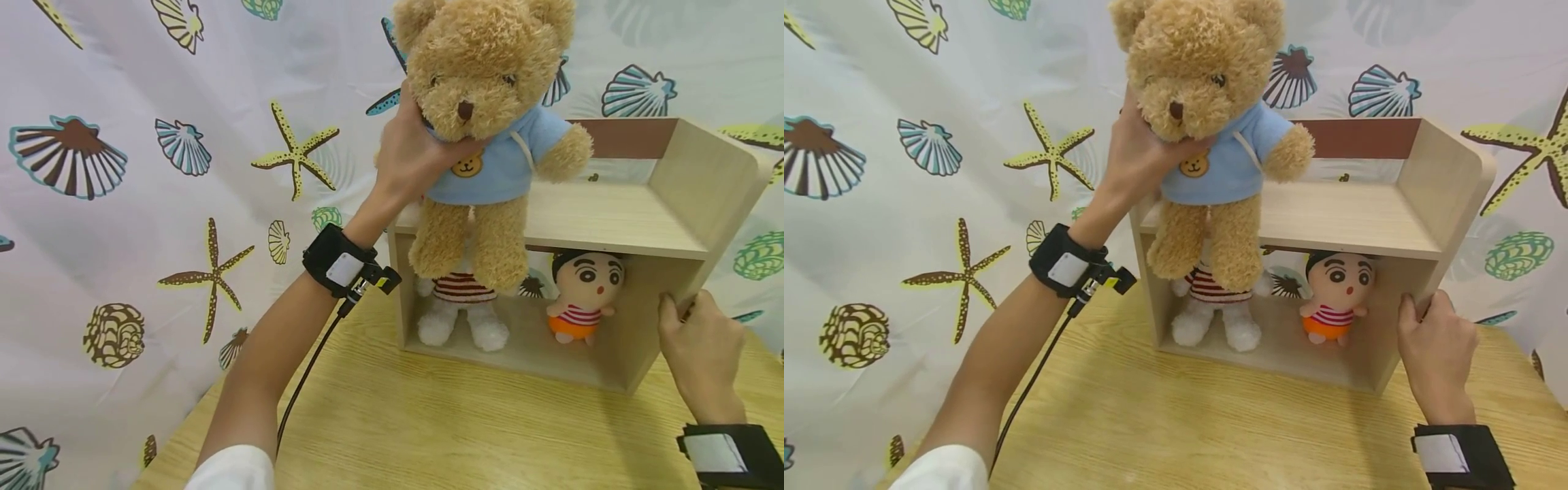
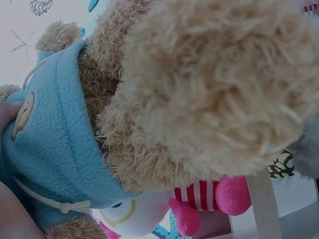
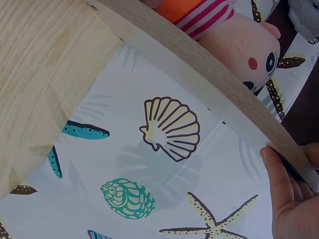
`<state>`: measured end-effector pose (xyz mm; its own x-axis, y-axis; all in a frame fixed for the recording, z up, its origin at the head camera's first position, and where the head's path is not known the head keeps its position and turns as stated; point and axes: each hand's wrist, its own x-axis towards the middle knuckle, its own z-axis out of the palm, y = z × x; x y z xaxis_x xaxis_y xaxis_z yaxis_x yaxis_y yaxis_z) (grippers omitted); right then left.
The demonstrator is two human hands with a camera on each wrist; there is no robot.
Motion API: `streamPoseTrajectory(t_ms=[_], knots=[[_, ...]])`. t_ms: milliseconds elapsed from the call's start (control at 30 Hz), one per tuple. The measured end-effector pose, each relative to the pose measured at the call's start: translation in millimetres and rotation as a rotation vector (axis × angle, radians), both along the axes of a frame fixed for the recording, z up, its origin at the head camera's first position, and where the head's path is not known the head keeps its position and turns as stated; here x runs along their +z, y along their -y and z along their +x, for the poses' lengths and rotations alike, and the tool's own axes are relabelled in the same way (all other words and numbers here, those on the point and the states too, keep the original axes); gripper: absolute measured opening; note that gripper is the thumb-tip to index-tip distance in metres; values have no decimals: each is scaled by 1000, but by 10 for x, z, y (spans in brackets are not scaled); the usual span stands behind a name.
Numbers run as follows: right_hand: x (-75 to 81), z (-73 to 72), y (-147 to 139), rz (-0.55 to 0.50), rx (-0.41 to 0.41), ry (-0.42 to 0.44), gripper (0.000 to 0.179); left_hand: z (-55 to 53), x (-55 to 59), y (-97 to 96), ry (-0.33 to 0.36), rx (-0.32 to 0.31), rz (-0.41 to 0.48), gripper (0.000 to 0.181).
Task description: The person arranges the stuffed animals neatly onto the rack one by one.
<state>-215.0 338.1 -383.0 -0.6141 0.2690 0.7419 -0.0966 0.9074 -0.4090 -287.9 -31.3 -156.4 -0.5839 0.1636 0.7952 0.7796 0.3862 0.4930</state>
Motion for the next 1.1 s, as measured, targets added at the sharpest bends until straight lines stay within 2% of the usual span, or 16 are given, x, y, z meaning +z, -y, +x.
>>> streamPoseTrajectory(t_ms=[67, 200, 433, 633, 933, 1100], knots=[[1, 1, -11, 4, -1, -5, 31, -5, 17, -41, -9, 9, -7, 100], [4, 7, -32, 3, -7, -4, 31, -9, 54, -132, 2, -11, -4, 100], [15, 20, -46, 12, 5, -27, 30, -20, 135, -293, 10, -83, 23, 97], [13, 22, -26, 14, 32, -41, 29, -40, 165, -403, -20, -47, -5, 103], [-22, 8, -18, 25, 46, -73, 28, -75, 185, -550, 27, -78, -18, 101], [-20, 18, -14, 35, 40, -87, 29, -50, 215, -623, 32, -93, -32, 100]])
